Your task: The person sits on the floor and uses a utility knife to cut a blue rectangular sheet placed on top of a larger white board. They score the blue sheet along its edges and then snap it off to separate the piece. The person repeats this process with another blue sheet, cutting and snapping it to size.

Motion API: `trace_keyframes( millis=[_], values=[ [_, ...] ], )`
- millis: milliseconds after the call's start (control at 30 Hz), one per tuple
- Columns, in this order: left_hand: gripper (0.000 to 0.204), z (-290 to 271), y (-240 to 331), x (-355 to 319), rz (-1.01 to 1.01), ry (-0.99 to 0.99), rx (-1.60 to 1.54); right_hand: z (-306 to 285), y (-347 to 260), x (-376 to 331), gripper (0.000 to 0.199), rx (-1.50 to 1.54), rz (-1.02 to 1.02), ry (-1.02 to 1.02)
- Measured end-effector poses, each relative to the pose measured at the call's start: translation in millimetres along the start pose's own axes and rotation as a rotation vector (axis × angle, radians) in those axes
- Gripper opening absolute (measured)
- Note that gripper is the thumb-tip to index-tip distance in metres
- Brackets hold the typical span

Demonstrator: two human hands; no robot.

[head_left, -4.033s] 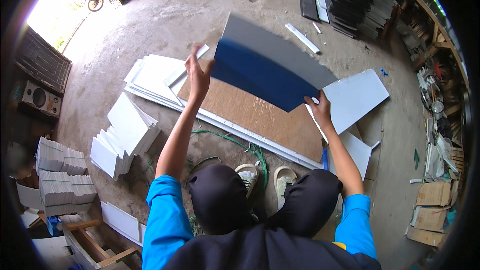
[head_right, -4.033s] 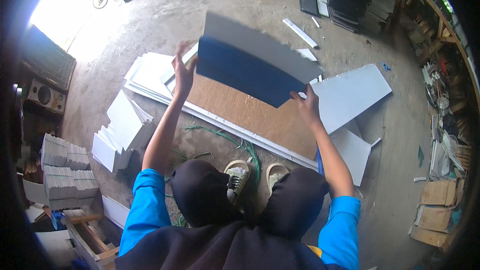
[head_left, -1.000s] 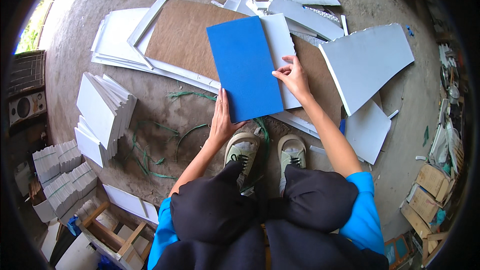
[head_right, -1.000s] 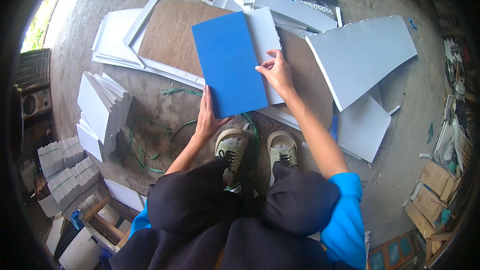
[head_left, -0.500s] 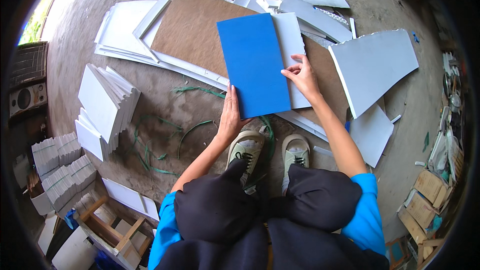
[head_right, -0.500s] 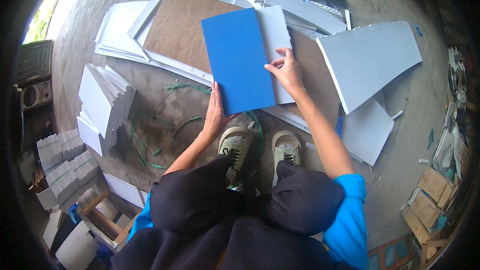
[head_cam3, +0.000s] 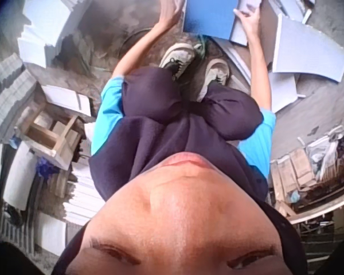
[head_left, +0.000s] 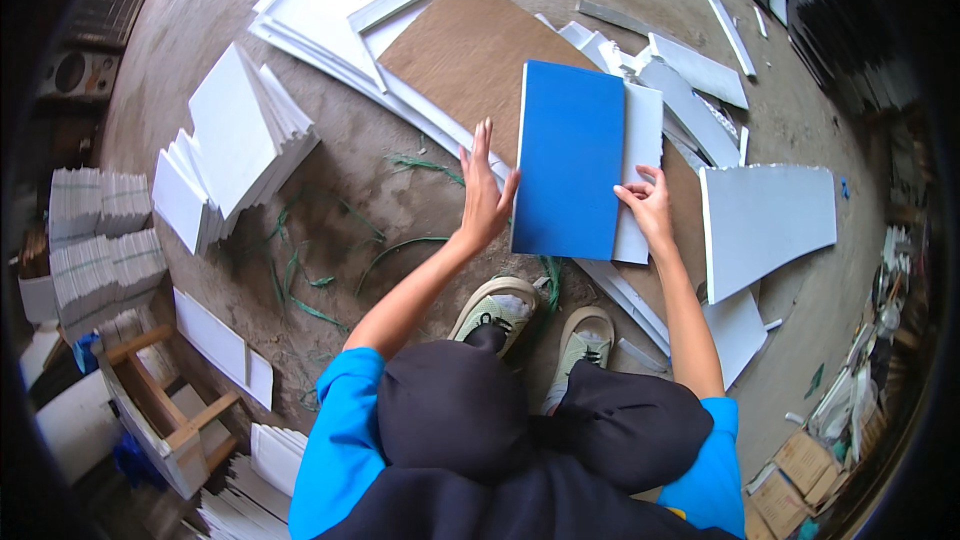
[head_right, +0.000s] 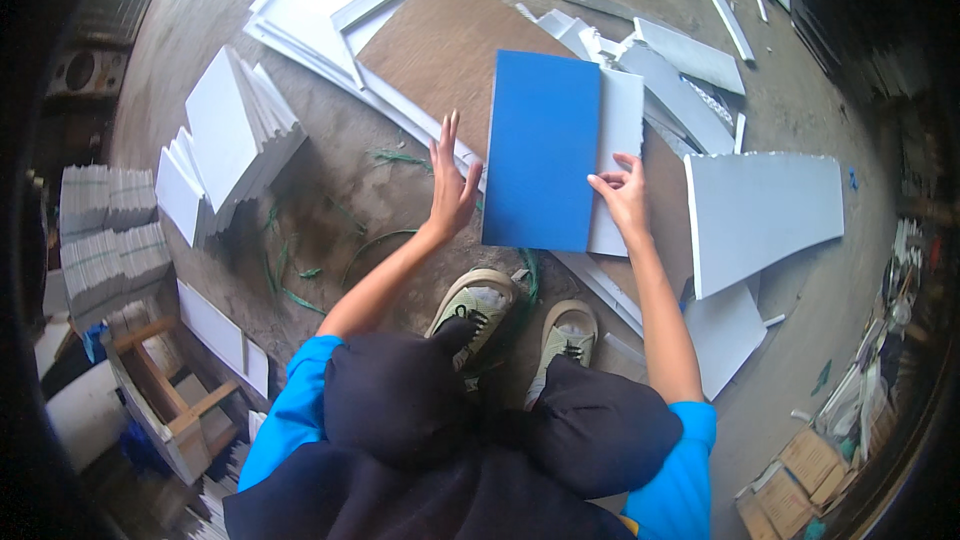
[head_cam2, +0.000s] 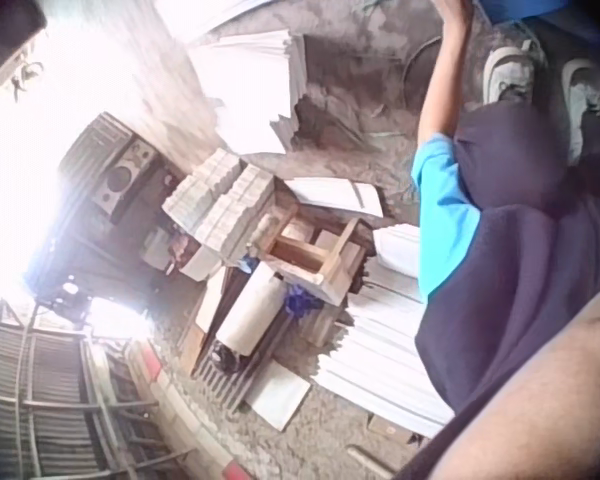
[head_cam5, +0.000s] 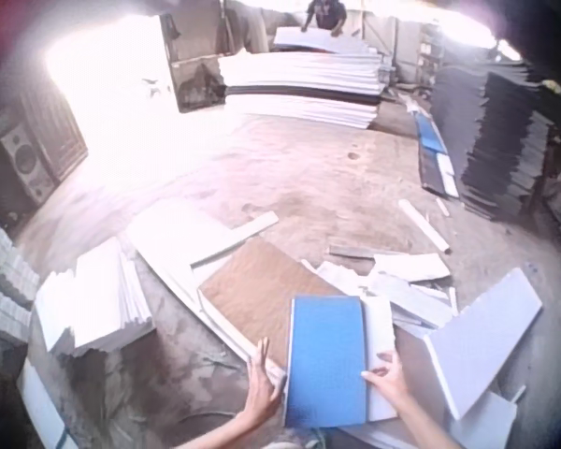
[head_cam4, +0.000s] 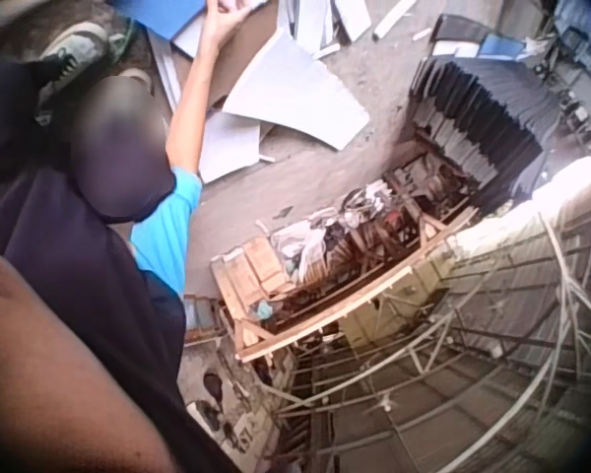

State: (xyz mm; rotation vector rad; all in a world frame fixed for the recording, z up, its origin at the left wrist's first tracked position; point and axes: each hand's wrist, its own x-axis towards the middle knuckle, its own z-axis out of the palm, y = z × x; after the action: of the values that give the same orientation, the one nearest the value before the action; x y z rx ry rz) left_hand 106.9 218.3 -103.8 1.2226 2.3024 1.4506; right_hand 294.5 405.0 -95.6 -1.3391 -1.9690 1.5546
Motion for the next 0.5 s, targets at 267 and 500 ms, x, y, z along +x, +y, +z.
trace_keyframes(
  millis=[267,500],
  values=[
    [0.087,-25,-30,-2,0.498,-0.318,0.012,1,-10,-6,0.057,-0.019,0.042,-0.017],
    [0.089,-18,-22,-41,0.491,-0.499,0.248,-11,5,-9,0.051,0.012,-0.042,-0.061]
  ],
)
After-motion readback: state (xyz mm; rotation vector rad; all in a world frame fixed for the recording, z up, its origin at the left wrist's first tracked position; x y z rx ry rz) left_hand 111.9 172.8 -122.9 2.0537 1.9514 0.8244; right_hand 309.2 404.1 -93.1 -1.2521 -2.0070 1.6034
